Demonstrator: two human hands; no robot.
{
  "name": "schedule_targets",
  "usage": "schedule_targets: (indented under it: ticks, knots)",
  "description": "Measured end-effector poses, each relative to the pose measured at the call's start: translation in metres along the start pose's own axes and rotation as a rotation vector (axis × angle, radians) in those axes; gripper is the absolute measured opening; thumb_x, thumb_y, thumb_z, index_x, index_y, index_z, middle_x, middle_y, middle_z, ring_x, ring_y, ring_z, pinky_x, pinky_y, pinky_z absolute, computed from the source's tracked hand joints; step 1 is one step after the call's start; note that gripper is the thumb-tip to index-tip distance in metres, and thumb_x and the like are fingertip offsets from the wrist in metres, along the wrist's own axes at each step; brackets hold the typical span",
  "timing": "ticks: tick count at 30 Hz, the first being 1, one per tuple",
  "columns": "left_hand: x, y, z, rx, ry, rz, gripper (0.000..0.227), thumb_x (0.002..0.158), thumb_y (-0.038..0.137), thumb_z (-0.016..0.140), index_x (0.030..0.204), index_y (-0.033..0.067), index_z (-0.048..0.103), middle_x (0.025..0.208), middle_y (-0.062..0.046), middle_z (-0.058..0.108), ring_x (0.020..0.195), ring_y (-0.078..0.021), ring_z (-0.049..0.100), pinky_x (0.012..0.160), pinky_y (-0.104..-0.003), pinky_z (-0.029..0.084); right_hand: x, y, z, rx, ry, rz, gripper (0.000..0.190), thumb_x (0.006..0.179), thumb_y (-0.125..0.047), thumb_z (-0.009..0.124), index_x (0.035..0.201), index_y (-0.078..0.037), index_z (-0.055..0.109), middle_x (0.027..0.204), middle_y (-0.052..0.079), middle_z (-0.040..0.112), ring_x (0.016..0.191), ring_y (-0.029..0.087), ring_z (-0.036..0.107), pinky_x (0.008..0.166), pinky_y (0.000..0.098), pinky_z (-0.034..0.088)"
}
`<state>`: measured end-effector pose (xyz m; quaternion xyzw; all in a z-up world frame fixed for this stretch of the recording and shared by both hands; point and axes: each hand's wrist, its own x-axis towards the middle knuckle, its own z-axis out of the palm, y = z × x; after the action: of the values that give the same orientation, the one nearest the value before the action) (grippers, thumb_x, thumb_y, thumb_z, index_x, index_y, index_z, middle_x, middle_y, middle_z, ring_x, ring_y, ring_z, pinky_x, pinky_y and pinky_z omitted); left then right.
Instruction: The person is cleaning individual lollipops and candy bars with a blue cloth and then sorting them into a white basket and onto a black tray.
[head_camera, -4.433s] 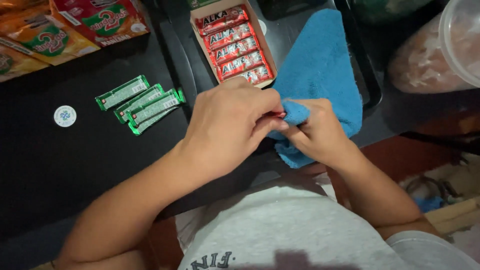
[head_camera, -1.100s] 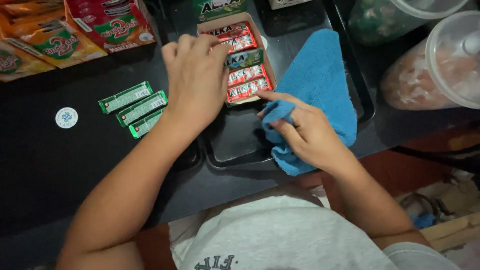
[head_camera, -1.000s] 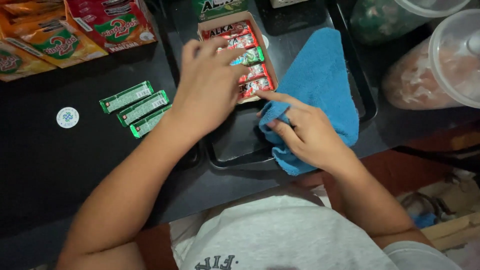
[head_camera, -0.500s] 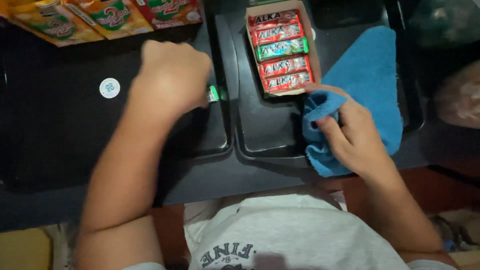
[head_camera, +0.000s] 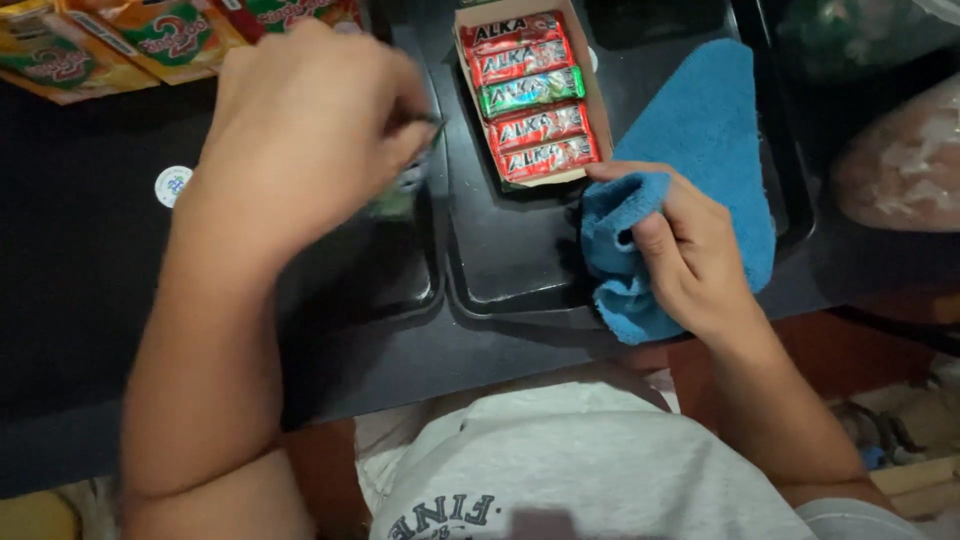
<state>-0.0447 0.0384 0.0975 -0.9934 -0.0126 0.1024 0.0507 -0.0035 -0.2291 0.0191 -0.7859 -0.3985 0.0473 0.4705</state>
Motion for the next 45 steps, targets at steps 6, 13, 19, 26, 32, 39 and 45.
schedule_targets:
  ticks: [6,13,19,26,32,39,45]
  knots:
    - [0.013,0.068,0.023,-0.779,0.510,0.403,0.011,0.078,0.021,0.064,0.073,0.0148,0.070,0.061,-0.001,0.067,0.057,-0.0180,0.062,0.053,-0.034,0.038,0.000,0.006,0.000,-0.020,-0.012,-0.065,0.059,0.098,-0.045,0.029,0.123,0.004,0.050,0.128,0.021,0.054,0.121,0.033,0.053,0.102,0.0392,0.042]
    - [0.002,0.105,0.029,-1.185,0.523,0.476,0.007,0.080,0.010,0.066,0.073,0.0114,0.064,0.067,0.002,0.064,0.063,-0.0111,0.060,0.055,-0.026,0.042,-0.011,0.021,0.001,0.048,-0.005,-0.054,0.032,0.096,-0.031,0.044,0.077,-0.005,0.046,0.072,0.003,0.045,0.064,0.015,0.043,0.059,0.0316,0.034]
    - [0.012,0.082,0.023,-1.275,0.594,0.455,0.008,0.085,0.006,0.068,0.078,0.0074,0.065,0.073,0.001,0.064,0.066,-0.0072,0.056,0.061,-0.022,0.045,-0.017,0.025,-0.003,0.006,0.018,-0.002,0.030,0.096,-0.026,0.047,0.072,-0.010,0.053,0.067,0.000,0.051,0.061,0.014,0.049,0.057,0.0300,0.038]
    - [0.023,0.053,0.016,-0.931,0.317,0.552,0.017,0.082,0.008,0.062,0.095,0.0143,0.071,0.093,0.005,0.073,0.080,-0.0119,0.066,0.067,-0.026,0.045,-0.019,0.019,-0.001,0.203,0.223,0.073,0.038,0.100,-0.023,0.044,0.075,-0.002,0.062,0.076,0.008,0.063,0.067,0.018,0.063,0.061,0.0278,0.050]
    - [0.051,0.040,0.049,-0.728,0.480,0.070,0.021,0.082,0.018,0.059,0.093,0.0252,0.074,0.064,0.008,0.065,0.072,-0.0243,0.058,0.088,-0.042,0.032,-0.014,0.020,0.001,0.415,0.211,0.262,0.038,0.097,-0.036,0.046,0.089,-0.002,0.062,0.082,0.010,0.066,0.075,0.019,0.068,0.073,0.0322,0.058]
    - [0.057,0.045,0.076,-0.350,0.560,0.105,0.014,0.076,0.016,0.065,0.089,0.0158,0.071,0.078,-0.002,0.057,0.087,-0.0323,0.045,0.077,-0.049,0.025,-0.002,0.002,-0.002,0.120,0.053,0.204,0.042,0.098,-0.033,0.039,0.086,-0.005,0.067,0.089,0.007,0.068,0.086,0.019,0.067,0.080,0.0299,0.050]
    - [0.021,-0.013,0.030,0.187,0.352,-0.028,0.012,0.074,0.022,0.060,0.080,0.0164,0.069,0.075,-0.008,0.068,0.071,-0.0373,0.070,0.046,-0.048,0.052,0.000,0.004,0.001,0.192,0.010,0.158,0.051,0.097,-0.042,0.032,0.115,0.000,0.054,0.098,0.014,0.066,0.093,0.022,0.064,0.084,0.0325,0.049]
